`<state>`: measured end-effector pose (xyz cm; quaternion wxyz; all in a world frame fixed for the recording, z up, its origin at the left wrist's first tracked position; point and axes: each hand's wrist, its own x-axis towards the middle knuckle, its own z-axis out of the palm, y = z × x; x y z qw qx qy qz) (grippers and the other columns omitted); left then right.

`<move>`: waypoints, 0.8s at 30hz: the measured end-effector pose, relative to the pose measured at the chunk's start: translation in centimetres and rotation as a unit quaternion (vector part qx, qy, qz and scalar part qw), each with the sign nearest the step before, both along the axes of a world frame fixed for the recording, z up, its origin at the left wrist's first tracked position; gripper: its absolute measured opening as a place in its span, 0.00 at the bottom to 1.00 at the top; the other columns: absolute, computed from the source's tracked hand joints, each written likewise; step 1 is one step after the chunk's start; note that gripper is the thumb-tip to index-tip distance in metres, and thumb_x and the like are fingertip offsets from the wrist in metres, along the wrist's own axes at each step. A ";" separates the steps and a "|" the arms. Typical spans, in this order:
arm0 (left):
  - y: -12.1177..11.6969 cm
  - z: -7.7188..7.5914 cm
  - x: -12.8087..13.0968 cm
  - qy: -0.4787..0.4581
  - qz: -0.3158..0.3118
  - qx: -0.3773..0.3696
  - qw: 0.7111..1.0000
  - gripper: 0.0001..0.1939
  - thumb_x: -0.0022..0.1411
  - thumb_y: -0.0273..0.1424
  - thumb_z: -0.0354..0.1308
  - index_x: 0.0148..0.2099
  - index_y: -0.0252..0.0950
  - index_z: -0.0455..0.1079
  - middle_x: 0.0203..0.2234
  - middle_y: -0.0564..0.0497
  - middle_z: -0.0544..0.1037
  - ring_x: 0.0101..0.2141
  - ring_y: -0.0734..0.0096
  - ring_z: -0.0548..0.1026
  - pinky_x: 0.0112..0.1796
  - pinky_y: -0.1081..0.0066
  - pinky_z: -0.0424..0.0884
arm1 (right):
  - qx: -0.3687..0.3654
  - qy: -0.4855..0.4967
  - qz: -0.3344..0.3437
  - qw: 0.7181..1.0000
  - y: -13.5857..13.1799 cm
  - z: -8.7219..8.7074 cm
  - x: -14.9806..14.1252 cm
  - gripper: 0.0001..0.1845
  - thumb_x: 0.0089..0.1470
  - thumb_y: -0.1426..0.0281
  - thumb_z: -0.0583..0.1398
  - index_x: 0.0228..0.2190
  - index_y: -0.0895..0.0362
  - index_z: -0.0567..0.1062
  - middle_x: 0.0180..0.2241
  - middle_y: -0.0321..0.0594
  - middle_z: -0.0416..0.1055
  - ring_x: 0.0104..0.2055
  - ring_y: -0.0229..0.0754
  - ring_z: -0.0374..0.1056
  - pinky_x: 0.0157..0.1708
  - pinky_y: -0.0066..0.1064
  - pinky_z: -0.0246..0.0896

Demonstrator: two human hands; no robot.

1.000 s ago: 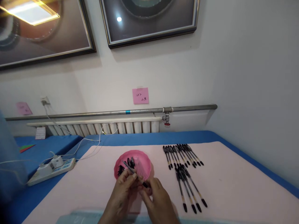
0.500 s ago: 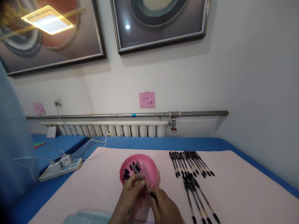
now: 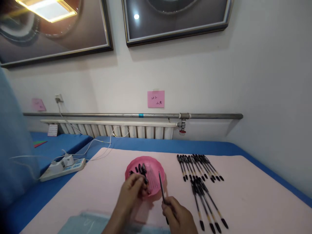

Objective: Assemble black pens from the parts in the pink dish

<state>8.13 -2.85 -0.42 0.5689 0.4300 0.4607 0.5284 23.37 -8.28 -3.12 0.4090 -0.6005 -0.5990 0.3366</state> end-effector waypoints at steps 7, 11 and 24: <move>3.1 -0.8 -6.9 0.204 0.208 0.055 0.955 0.11 0.53 0.36 0.50 0.35 0.36 0.69 0.27 0.49 0.76 0.28 0.66 0.73 0.29 0.69 0.67 | -0.022 0.109 -0.050 0.993 1.3 0.0 -0.2 0.13 0.49 0.58 0.53 0.26 0.54 0.70 0.20 0.33 0.67 0.18 0.35 0.59 0.16 0.24 0.51; 3.4 -1.3 -7.7 0.303 0.221 0.065 0.925 0.10 0.53 0.34 0.51 0.35 0.36 0.69 0.33 0.45 0.76 0.36 0.60 0.73 0.38 0.63 0.66 | -0.045 0.178 -0.047 0.982 2.2 -0.5 -0.2 0.14 0.48 0.58 0.53 0.28 0.55 0.69 0.22 0.33 0.66 0.18 0.33 0.56 0.16 0.24 0.50; 8.6 1.0 -0.8 0.550 0.112 0.004 0.827 0.07 0.56 0.24 0.52 0.32 0.29 0.72 0.36 0.37 0.74 0.45 0.52 0.68 0.46 0.55 0.61 | -0.069 0.212 -0.055 0.973 3.2 -0.6 0.1 0.12 0.47 0.59 0.53 0.26 0.55 0.68 0.19 0.31 0.62 0.18 0.33 0.52 0.17 0.24 0.47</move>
